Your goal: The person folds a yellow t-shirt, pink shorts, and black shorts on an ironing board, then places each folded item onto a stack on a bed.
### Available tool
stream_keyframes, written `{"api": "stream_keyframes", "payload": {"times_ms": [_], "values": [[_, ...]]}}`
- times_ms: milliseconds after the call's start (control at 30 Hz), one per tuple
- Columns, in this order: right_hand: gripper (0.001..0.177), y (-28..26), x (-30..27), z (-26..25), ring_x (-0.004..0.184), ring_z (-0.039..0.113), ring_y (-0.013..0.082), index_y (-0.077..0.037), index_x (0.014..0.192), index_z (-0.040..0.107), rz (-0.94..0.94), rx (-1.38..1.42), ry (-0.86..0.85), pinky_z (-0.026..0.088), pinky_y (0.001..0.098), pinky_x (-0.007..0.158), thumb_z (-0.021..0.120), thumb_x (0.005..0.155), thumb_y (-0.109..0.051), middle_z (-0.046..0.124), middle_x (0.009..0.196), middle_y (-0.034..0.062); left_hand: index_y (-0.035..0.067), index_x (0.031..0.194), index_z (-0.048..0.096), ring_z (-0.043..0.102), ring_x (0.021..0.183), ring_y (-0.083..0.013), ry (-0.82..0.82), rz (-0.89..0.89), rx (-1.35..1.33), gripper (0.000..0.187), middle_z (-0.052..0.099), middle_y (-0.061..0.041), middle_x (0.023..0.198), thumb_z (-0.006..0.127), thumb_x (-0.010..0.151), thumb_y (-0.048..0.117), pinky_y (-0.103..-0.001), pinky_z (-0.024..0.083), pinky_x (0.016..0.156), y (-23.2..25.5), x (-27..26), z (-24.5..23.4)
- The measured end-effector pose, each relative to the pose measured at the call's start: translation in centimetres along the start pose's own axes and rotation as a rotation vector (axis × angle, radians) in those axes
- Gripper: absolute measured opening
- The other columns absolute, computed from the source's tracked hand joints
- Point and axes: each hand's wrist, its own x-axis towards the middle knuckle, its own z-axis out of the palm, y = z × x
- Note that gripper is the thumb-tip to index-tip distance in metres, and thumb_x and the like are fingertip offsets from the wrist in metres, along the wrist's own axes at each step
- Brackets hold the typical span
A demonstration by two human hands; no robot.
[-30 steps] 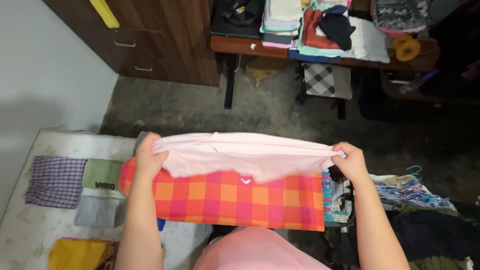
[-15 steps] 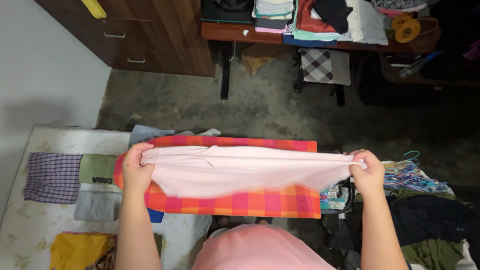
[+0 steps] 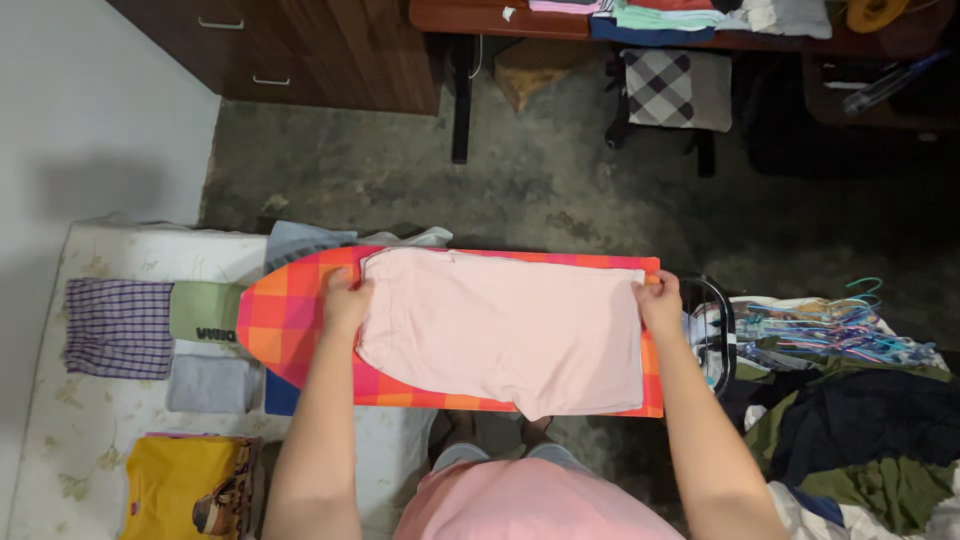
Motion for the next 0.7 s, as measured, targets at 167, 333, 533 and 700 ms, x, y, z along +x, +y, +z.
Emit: {"api": "stream_keyframes", "payload": {"times_ms": [167,333,533,700], "values": [[0.069,2.1,-8.6,-1.5,0.088,0.068,0.0347,-0.003,0.14,0.051,0.054,-0.447,0.037,0.054,0.0437,0.08,0.078,0.08,-0.026,0.068,0.096,0.0189,-0.001,0.147,0.042,0.059,0.123,-0.0443,-0.186,-0.245,0.2,0.102,0.059,-0.031,0.134,0.088,0.072,0.051,-0.049,0.049,0.101,2.4,-7.6,-2.8],[0.067,0.1,-14.2,-0.8,0.104,0.065,0.0487,-0.002,0.144,0.042,0.048,-0.572,0.026,0.051,0.0526,0.089,0.067,0.085,-0.02,0.065,0.117,0.0313,0.0,0.136,0.054,0.067,0.112,-0.0428,-0.136,-0.247,0.134,0.088,0.069,-0.027,0.121,0.09,0.066,0.039,-0.048,0.054,0.094,2.8,-11.3,-3.2],[0.052,-2.8,-13.2,-0.8,0.105,0.063,0.051,-0.009,0.149,0.041,-0.071,-0.674,0.004,0.05,0.0571,0.087,0.051,0.097,-0.013,0.06,0.133,0.0291,-0.005,0.126,0.06,0.069,0.107,-0.043,-0.009,-0.162,0.028,0.073,0.071,-0.029,0.114,0.088,0.073,0.036,-0.046,0.054,0.092,0.0,-10.9,-1.7],[0.049,-4.6,-12.8,-2.3,0.102,0.063,0.0484,-0.01,0.146,0.045,0.021,-0.769,-0.04,0.049,0.0581,0.086,0.053,0.098,-0.018,0.058,0.136,0.0213,-0.006,0.122,0.058,0.066,0.095,-0.0495,0.129,-0.041,0.041,0.071,0.069,-0.03,0.104,0.087,0.075,0.038,-0.052,0.053,0.082,2.9,-12.2,-3.4]]}}
